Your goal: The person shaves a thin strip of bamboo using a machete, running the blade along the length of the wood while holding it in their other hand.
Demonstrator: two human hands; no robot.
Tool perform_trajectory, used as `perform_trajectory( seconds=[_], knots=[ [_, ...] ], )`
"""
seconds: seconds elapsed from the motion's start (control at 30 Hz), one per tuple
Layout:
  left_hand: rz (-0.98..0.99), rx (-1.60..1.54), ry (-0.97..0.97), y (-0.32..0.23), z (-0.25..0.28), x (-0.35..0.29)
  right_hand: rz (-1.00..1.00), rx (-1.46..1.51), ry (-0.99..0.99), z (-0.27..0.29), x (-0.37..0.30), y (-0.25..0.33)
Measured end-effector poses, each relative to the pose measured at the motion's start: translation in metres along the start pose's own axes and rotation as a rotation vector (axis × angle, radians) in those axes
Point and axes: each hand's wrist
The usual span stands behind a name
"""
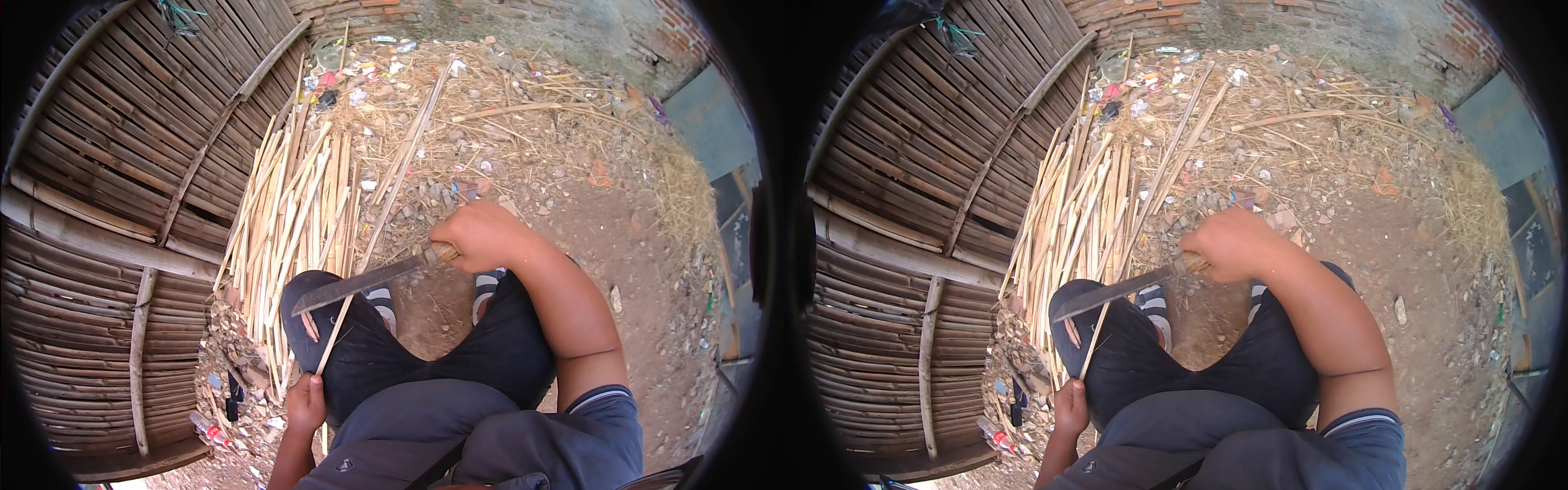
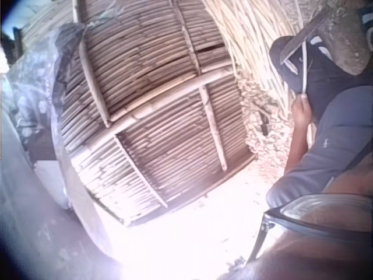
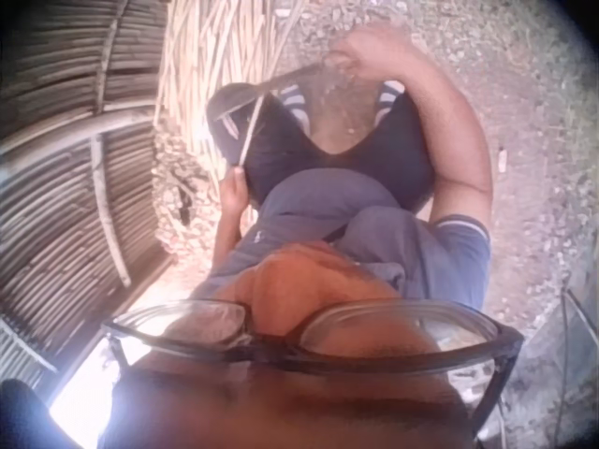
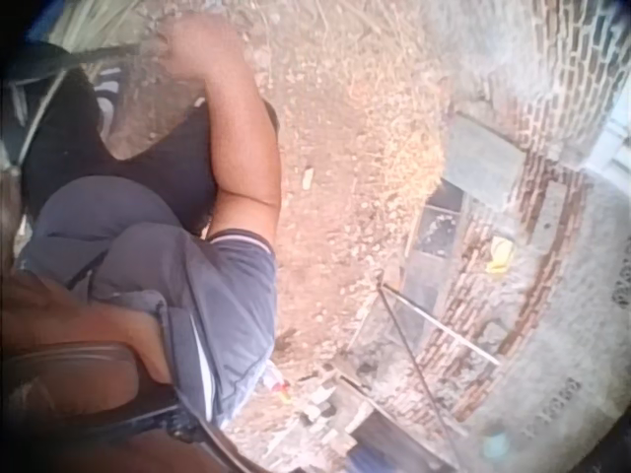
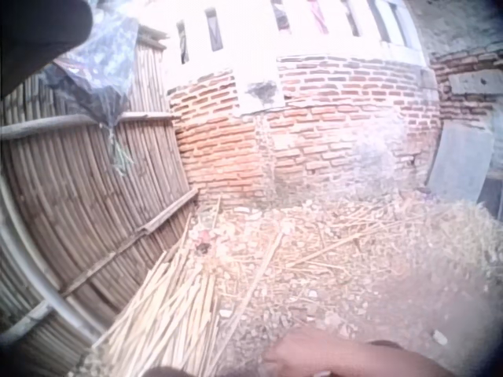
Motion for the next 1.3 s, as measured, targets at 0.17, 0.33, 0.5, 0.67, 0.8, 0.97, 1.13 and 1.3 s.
perform_trajectory(
  seconds=[0.17,0.33,0.5,0.67,0.8,0.97,1.13,1.3],
  knots=[
    [-0.001,-0.010,-0.029,0.007,-0.006,-0.003,-0.104,0.306,-0.170,0.001,-0.002,-0.055],
    [-0.002,0.032,-0.004,-0.001,-0.003,0.002,-0.442,0.524,-0.373,0.004,-0.012,-0.099],
    [-0.016,0.013,-0.018,-0.002,-0.003,0.002,-0.151,0.332,-0.146,-0.003,-0.008,-0.048],
    [0.024,-0.013,-0.002,0.000,0.000,0.000,0.064,0.105,-0.029,-0.002,0.004,-0.010],
    [0.025,0.034,-0.021,-0.001,-0.004,0.002,-0.209,0.401,-0.063,-0.001,0.011,-0.070],
    [0.042,0.034,0.004,-0.001,-0.002,0.003,-0.351,0.478,-0.331,0.004,-0.002,-0.082],
    [0.073,0.011,0.032,-0.006,0.002,0.004,-0.083,0.181,-0.080,-0.012,0.005,-0.030],
    [0.068,0.020,0.009,-0.004,0.002,-0.001,0.087,0.090,-0.021,-0.004,0.005,-0.010]
  ],
)
Point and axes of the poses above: each hand's wrist, its own x-axis towards the middle knuckle, its own z-axis out of the back of the hand, y = z × x, and after that the axes turned 9 degrees about y, right-handed
